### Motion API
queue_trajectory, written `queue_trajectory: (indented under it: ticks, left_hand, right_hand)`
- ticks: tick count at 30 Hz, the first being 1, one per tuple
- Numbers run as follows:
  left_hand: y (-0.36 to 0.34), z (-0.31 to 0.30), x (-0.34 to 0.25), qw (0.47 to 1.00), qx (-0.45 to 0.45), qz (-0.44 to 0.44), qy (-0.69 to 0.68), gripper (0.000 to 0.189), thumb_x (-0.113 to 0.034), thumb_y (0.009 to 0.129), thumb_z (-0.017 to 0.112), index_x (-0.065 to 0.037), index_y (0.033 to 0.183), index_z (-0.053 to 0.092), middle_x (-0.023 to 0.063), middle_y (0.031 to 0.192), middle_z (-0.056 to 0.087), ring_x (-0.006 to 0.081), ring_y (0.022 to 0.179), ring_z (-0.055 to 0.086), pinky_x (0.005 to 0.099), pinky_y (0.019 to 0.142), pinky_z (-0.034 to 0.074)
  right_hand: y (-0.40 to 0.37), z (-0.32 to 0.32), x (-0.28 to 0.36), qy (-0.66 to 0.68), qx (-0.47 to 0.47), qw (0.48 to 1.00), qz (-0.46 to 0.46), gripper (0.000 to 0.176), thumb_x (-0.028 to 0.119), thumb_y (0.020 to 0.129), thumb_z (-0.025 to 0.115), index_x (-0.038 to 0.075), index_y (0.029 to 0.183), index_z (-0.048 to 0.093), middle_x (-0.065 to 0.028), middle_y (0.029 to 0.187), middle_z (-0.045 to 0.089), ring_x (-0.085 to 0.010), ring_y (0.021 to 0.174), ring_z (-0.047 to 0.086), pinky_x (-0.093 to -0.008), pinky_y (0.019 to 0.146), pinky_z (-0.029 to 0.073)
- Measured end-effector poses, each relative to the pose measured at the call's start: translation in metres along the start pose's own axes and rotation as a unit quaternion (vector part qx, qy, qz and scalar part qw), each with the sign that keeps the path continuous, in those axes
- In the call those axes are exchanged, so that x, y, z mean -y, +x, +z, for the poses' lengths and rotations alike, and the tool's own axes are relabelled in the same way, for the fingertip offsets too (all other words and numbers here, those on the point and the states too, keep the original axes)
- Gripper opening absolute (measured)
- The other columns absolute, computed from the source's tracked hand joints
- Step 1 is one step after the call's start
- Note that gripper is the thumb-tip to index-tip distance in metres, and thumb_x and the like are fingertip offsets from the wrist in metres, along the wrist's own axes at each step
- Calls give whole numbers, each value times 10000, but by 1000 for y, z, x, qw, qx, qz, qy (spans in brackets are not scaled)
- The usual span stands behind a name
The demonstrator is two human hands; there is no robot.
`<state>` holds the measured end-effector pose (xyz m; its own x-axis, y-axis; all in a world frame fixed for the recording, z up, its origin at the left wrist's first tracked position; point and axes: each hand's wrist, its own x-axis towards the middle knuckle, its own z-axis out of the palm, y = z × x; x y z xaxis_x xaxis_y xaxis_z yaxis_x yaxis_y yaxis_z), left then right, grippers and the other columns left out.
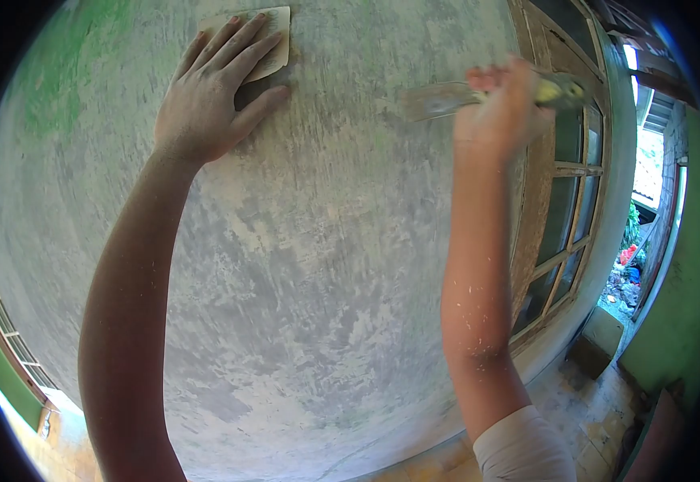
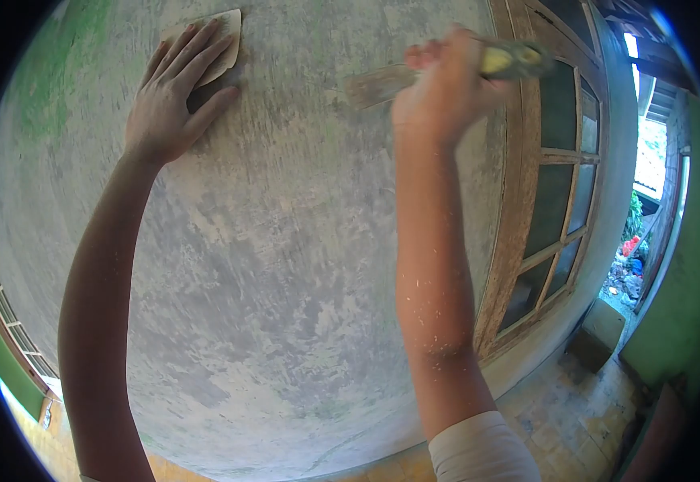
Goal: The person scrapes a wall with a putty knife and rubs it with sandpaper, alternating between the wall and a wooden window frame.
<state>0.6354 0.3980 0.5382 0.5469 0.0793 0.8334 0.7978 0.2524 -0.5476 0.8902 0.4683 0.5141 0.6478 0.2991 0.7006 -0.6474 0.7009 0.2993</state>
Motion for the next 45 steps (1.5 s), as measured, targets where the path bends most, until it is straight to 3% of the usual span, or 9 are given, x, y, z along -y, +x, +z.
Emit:
queue_trajectory:
  ticks: [3,15,21,23,29,32,38,41,45]
  left_hand:
    - [-1,0,1,1000,1,-1,-5,586,-510,885,516,-229,1392,430,-8,1481,351,191,1401,244,411,1183,148]
    - [-2,1,1,1000,2,-5,2,589,-530,885,502,-242,1393,425,-20,1483,346,181,1401,243,409,1186,146]
    - [-2,3,3,1000,-3,-3,5,593,-527,881,510,-240,1393,426,-16,1481,349,190,1400,246,409,1186,142]
    - [-2,3,3,1000,-7,2,1,589,-519,882,514,-238,1393,427,-15,1481,349,192,1399,248,411,1185,145]
    - [-1,1,1,1000,-5,-4,-6,585,-507,884,521,-232,1392,430,-12,1480,352,189,1398,252,408,1181,155]
    - [-2,1,2,1000,-3,1,-7,589,-509,882,522,-227,1391,431,-9,1480,353,188,1397,251,406,1182,155]
    - [-2,0,2,1000,-6,-5,-12,588,-512,882,519,-224,1388,435,-8,1479,353,190,1396,254,406,1181,156]
    - [-2,0,2,1000,-5,0,-11,590,-516,882,516,-221,1386,438,-4,1478,356,194,1398,252,408,1181,154]
    - [-2,1,2,1000,-10,-3,-9,589,-522,882,511,-222,1384,441,-4,1476,360,196,1398,251,412,1181,151]
  right_hand:
    - [3,-6,-1,29,-45,998,-30,199,-32,775,487,72,883,355,-25,642,400,-113,478,382,-301,452,359]
    - [-11,-2,-18,-11,12,1000,-13,184,-33,771,514,74,827,374,-24,639,419,-107,483,385,-304,453,356]
    - [-3,1,0,4,-60,996,-62,207,-35,769,522,86,857,378,-37,646,427,-115,498,394,-309,464,362]
    - [-7,-1,-18,-11,35,999,22,220,-33,771,525,86,878,373,-41,665,442,-120,507,400,-321,470,370]
    - [6,-2,4,-9,-58,998,-22,210,-31,756,524,78,858,377,-36,673,440,-118,503,399,-317,474,365]
    - [-11,6,-23,-1,8,998,57,189,-30,753,531,68,833,391,-36,674,442,-115,498,394,-313,474,360]
    - [0,6,5,4,-40,998,-40,168,-39,755,531,55,819,407,-46,698,460,-117,496,418,-313,465,374]
    - [-7,6,-18,-7,14,999,41,162,-43,755,532,52,814,414,-45,697,462,-121,502,436,-311,462,379]
    - [1,1,-2,-9,-35,999,-9,167,-44,758,538,51,829,420,-43,696,463,-122,500,429,-308,463,380]
